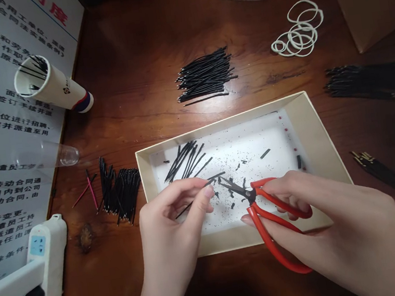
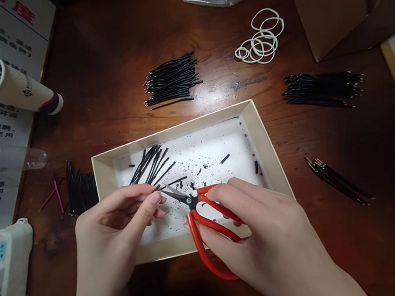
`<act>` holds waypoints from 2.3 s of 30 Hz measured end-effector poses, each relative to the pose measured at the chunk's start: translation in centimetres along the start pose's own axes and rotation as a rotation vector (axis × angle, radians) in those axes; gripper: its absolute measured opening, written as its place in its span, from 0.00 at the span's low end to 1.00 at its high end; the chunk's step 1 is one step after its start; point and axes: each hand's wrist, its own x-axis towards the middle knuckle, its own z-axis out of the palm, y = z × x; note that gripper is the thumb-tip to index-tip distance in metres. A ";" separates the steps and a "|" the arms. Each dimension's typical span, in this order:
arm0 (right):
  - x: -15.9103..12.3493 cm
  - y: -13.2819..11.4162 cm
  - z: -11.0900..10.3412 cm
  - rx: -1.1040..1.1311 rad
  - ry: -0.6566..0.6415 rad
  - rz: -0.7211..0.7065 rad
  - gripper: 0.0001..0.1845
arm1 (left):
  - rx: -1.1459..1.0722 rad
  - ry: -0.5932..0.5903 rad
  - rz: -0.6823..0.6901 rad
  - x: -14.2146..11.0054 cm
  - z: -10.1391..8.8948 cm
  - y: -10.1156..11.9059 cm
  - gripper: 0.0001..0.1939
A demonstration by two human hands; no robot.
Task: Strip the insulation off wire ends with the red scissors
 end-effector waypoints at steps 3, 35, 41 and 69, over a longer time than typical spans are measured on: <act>-0.1 0.1 0.2 -0.020 -0.002 0.017 0.04 | 0.049 0.011 0.018 0.1 0.0 -0.1 0.04; -0.3 -0.7 1.0 -0.272 0.054 0.019 0.06 | 0.219 0.086 0.124 -0.3 0.2 -0.1 0.04; -0.4 -0.7 0.9 -0.280 0.045 0.008 0.07 | 0.250 0.088 0.136 -0.2 0.2 -0.2 0.04; -0.4 -0.5 1.0 -0.322 0.062 -0.020 0.05 | 0.286 0.097 0.173 -0.4 0.1 -0.4 0.05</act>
